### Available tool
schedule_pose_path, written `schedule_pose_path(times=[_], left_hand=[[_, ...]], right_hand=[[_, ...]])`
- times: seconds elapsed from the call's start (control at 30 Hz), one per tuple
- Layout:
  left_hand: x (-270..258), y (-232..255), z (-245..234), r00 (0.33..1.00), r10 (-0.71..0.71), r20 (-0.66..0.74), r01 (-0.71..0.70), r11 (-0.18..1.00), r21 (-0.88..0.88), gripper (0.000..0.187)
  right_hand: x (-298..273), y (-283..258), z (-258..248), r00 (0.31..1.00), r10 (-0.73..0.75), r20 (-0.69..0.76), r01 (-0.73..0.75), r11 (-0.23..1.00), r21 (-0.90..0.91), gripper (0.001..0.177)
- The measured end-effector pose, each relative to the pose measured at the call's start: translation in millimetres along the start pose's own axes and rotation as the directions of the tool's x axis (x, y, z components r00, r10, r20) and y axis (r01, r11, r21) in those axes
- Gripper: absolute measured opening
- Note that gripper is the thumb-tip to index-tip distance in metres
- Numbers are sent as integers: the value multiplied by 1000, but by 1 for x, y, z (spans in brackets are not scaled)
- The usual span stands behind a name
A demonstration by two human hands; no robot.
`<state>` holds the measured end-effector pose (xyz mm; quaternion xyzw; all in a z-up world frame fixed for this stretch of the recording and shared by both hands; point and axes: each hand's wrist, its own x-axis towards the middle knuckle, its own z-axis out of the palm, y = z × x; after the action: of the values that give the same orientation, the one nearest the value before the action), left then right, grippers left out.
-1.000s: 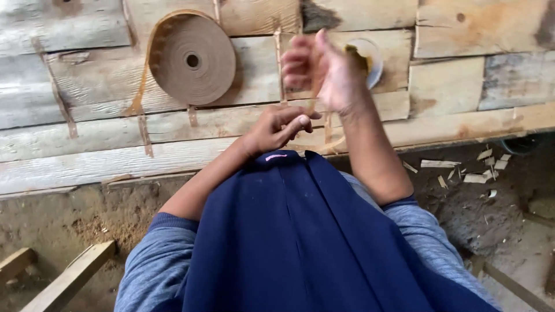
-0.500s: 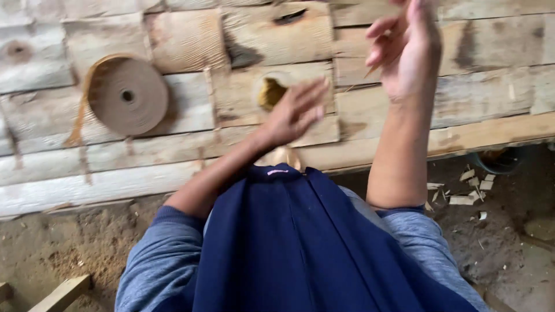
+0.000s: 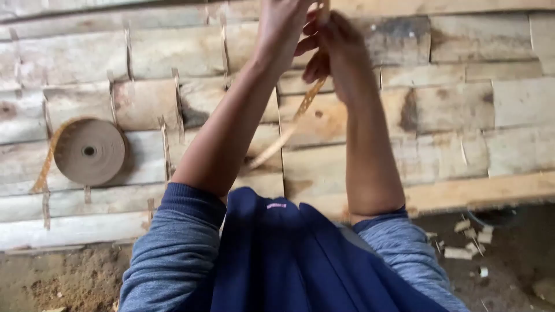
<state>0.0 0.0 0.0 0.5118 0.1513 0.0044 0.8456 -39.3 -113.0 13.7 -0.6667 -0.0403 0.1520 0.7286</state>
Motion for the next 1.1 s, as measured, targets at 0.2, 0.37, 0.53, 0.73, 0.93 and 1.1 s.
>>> schedule_pose_path(times=[0.2,0.37,0.53,0.73,0.93,1.1], left_hand=[[117,-16,-51,988,154,-17,-146,962,231,14],[220,-86,-121,998,-37,-46,53,911,409,8],[295,-167,-162,999,-27,40,7,900,436,6],[339,-217,-169,942,336,17,-139,343,929,17],[349,-239,-169,902,432,-3,-107,230,967,12],[344,-237,-166,882,470,-27,-102,248,963,27]], right_hand=[[61,101,-28,989,28,142,-34,999,38,27],[108,177,-30,953,278,117,-294,944,149,16],[154,249,-34,924,380,43,-379,893,244,14],[187,267,-29,893,451,-22,-438,877,196,12],[197,264,-24,881,472,-21,-460,867,192,13],[200,273,-21,871,490,-40,-468,851,237,12]])
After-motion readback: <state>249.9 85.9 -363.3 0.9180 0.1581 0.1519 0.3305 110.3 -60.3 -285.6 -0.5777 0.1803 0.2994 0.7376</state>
